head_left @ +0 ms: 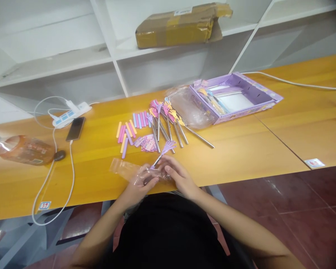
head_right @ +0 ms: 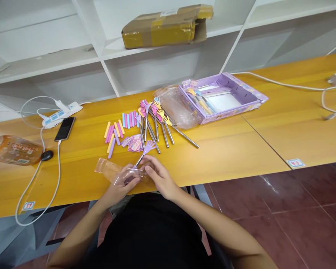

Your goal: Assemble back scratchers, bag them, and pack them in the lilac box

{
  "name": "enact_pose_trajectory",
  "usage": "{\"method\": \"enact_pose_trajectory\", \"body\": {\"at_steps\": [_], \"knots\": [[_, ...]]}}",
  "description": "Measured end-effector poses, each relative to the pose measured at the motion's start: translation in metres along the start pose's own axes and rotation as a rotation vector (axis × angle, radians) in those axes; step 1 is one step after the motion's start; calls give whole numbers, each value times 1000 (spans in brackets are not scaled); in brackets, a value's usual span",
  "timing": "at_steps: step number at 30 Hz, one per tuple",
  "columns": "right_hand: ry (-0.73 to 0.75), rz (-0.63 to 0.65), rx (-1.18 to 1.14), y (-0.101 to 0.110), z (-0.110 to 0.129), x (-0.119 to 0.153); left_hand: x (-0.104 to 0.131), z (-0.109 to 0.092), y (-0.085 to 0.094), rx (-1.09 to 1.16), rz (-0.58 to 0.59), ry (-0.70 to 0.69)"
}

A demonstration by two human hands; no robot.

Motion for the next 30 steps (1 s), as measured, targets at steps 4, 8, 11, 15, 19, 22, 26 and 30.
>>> {"method": "enact_pose_trajectory", "body": {"at_steps": [4,8,11,15,19,22,26,30], "knots": [[-98,-54,-77,3,2,-7,1,-3,-5,12,64,-21],[-116,-72,-105,1,5,-9,1,-9,-6,53,97,-75],[-24,-137,-122,4,12,-7,1,-11,-1,87,30,-95],[263,-375,-175,29,35,0,2,-6,10,59,-146,-29],[199,-385,-181,47,41,1,2,-1,9,176,-197,17],[-1,-198,-116,36,30,-1,1,-4,8,287,-217,-31],[-129,-6,35,9,16,0,5,2,10,251,-291,104],[-155,45,30,-7,8,-3,7,4,6,251,-215,147]]}}
Point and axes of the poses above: each hand's wrist, its own x-axis away from the middle knuckle, its own y-axis out of the back of the hand, z = x × y, the point moved 6 cm from there along -x, towards the middle knuckle, and after that the axes turned 11 degrees about -x, right-handed, at the moved point
